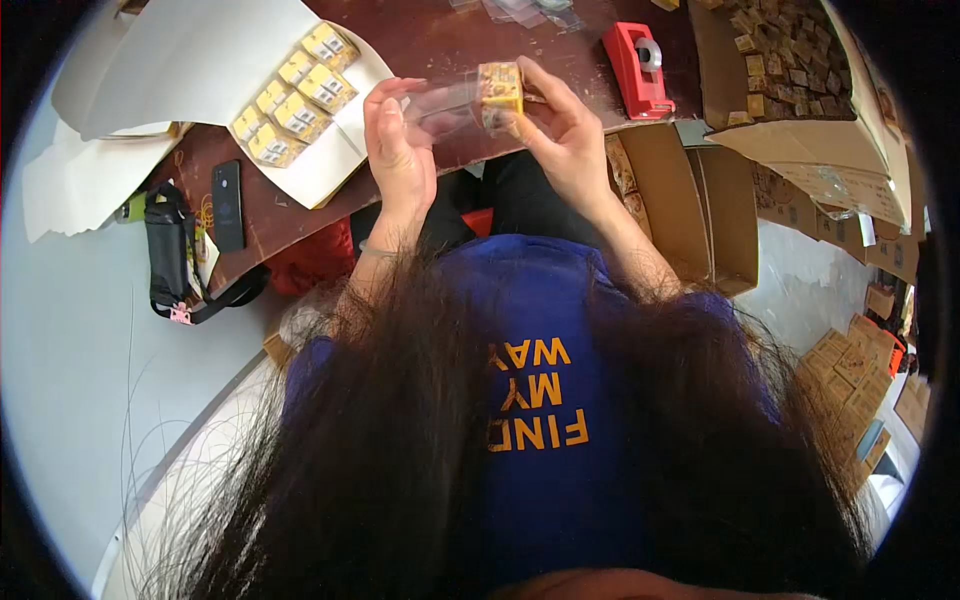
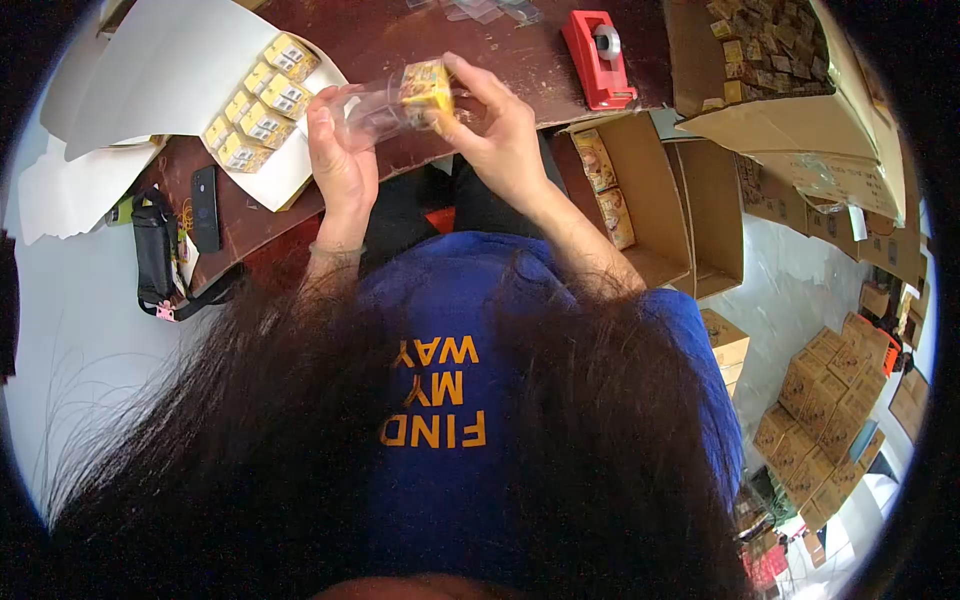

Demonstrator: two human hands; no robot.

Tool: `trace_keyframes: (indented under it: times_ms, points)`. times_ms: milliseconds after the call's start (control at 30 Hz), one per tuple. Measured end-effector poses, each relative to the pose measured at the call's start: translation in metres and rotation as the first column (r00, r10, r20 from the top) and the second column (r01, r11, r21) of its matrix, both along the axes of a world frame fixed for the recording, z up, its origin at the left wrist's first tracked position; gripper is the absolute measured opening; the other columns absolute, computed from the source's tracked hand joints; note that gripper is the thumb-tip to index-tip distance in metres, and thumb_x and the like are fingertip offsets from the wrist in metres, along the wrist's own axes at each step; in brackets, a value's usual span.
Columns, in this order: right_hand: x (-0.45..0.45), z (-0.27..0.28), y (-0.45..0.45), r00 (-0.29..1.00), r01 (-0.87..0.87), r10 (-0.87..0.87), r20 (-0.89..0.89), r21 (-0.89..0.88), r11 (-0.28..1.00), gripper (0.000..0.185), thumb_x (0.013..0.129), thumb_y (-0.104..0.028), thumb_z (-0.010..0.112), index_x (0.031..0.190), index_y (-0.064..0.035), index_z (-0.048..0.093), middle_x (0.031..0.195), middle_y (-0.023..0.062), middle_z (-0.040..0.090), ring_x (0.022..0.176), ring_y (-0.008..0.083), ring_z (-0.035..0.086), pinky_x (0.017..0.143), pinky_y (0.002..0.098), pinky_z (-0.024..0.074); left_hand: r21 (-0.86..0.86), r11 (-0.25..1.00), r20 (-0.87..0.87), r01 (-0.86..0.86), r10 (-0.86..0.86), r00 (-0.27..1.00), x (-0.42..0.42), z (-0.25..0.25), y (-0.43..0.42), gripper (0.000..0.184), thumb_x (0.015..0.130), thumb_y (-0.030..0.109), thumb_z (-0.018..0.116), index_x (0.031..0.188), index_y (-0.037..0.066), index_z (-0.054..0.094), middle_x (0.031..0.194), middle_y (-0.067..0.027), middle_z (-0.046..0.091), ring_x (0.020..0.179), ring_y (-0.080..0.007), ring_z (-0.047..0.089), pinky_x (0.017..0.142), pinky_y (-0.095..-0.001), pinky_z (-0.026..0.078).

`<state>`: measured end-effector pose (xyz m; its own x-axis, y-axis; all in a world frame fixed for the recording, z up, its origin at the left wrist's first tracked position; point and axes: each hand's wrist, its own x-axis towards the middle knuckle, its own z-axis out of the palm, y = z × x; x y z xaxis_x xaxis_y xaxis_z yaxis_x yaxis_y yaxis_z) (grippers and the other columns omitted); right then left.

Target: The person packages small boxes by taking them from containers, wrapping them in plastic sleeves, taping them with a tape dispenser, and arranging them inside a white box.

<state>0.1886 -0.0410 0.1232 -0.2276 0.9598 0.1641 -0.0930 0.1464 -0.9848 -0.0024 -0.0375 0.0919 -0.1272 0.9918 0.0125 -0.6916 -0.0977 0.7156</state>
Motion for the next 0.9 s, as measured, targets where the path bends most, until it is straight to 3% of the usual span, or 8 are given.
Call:
trace_keyframes:
  times_ms: [267, 400, 600, 733, 900]
  points:
    - [-0.001, -0.007, -0.007, 0.999, 0.017, -0.016, -0.046, 0.024, 1.000, 0.054, 0.086, 0.002, 0.072, 0.137, -0.0004, 0.055, 0.128, 0.0107, 0.060, 0.111, 0.0177, 0.062, 0.096, 0.0285, 0.0534, 0.042, 0.999, -0.126, -0.027, 0.032, 0.991, -0.005, -0.004, -0.009, 0.039, 0.097, 0.030, 0.060, 0.123, 0.006, 0.045, 0.118, -0.0118, 0.054, 0.100, -0.0232, 0.062, 0.080, -0.0373, 0.054]
    - [-0.007, -0.016, -0.013, 0.995, 0.073, -0.073, 0.064, 0.015, 0.997, 0.057, 0.088, 0.005, 0.069, 0.141, 0.0027, 0.049, 0.138, 0.0141, 0.054, 0.116, 0.0206, 0.060, 0.105, 0.0315, 0.0475, 0.126, 0.991, -0.310, -0.042, 0.079, 0.947, -0.009, -0.016, -0.009, 0.034, 0.101, 0.024, 0.053, 0.129, 0.008, 0.042, 0.122, -0.0134, 0.054, 0.104, -0.0270, 0.062, 0.079, -0.0370, 0.055]
    - [-0.012, -0.027, -0.013, 0.996, 0.051, -0.049, -0.071, 0.029, 0.998, 0.058, 0.086, 0.005, 0.071, 0.140, -0.0034, 0.051, 0.128, 0.0107, 0.059, 0.110, 0.0169, 0.062, 0.095, 0.0282, 0.0548, 0.030, 0.997, -0.207, -0.068, 0.073, 0.976, -0.011, -0.002, -0.014, 0.043, 0.095, 0.031, 0.063, 0.124, 0.005, 0.044, 0.118, -0.0112, 0.053, 0.099, -0.0225, 0.062, 0.079, -0.0356, 0.054]
    - [-0.015, -0.025, -0.011, 0.963, -0.004, -0.019, -0.268, -0.082, 0.997, 0.061, 0.086, 0.006, 0.071, 0.142, -0.0052, 0.049, 0.128, 0.0105, 0.059, 0.107, 0.0162, 0.064, 0.094, 0.0281, 0.0555, 0.058, 0.996, -0.182, -0.060, 0.070, 0.981, -0.009, -0.002, -0.017, 0.044, 0.095, 0.030, 0.063, 0.125, 0.004, 0.044, 0.118, -0.0117, 0.053, 0.099, -0.0222, 0.062, 0.079, -0.0346, 0.054]
    - [-0.011, -0.026, -0.013, 0.982, -0.047, 0.032, -0.186, -0.075, 0.996, 0.059, 0.085, 0.005, 0.072, 0.140, -0.0042, 0.052, 0.128, 0.0107, 0.060, 0.104, 0.0161, 0.065, 0.093, 0.0277, 0.0560, 0.058, 0.994, -0.212, -0.090, 0.100, 0.972, -0.012, -0.002, -0.019, 0.043, 0.095, 0.030, 0.063, 0.124, 0.004, 0.045, 0.118, -0.0119, 0.053, 0.100, -0.0227, 0.061, 0.078, -0.0344, 0.054]
